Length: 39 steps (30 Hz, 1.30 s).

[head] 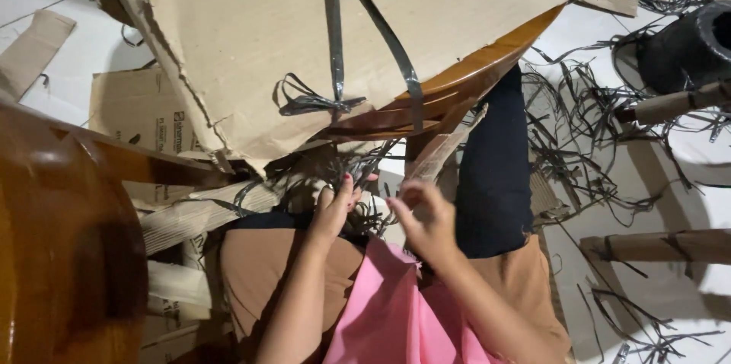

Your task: Wrapping a wooden chair leg with cardboard and securing it with plastic straps for protection.

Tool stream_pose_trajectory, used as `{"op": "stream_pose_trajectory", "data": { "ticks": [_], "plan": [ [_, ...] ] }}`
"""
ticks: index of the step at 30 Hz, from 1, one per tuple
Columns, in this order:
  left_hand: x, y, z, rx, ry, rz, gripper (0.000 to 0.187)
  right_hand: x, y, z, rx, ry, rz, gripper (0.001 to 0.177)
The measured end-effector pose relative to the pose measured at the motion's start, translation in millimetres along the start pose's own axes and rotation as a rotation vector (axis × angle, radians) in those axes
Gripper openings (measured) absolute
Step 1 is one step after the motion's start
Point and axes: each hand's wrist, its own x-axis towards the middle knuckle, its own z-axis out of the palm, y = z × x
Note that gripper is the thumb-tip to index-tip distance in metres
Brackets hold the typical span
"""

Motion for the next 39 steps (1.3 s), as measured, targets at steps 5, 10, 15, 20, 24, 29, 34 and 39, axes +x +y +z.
{"op": "stream_pose_trajectory", "data": {
  "ticks": [5, 10, 15, 20, 24, 29, 34, 39],
  "plan": [
    [10.6, -27.5, -3.8, 0.134, 0.078, 0.041, 0.057, 5.5, -36.4, 32.4, 0.118, -0.142, -0.027, 0.037],
    [-7.8, 17.4, 3.4, 0.297, 0.134, 0.105, 0.033, 9.9, -43.5, 55.9, 0.143, -0.111, 0.024, 0.030],
    [-16.6, 65.1, 8.2, 0.543, 0.206, 0.197, 0.020, 13.8, -49.5, 49.0, 0.117, -0.111, 0.037, 0.013],
    [0.2, -6.9, -12.9, 0.646, 0.166, 0.222, 0.109, 17.9, -24.1, 20.9, 0.000, -0.193, -0.086, 0.011],
    [7.8, -30.6, -7.6, 0.708, 0.169, 0.297, 0.100, 50.4, -60.5, -24.8, 0.085, -0.280, -0.071, 0.018],
    [5.0, -0.3, 4.7, 0.706, 0.041, -0.125, 0.107, 55.5, -50.5, -67.8, 0.082, -0.411, 0.139, 0.038],
    [2.7, 6.3, 20.5, 0.687, 0.053, -0.191, 0.101, 74.3, -59.1, -98.8, 0.073, -0.541, 0.265, 0.023],
    [-9.2, 27.1, 72.3, 0.296, 0.226, 0.436, 0.062, 80.1, -35.4, -127.4, 0.043, -0.675, 0.348, 0.008]
  ]
}}
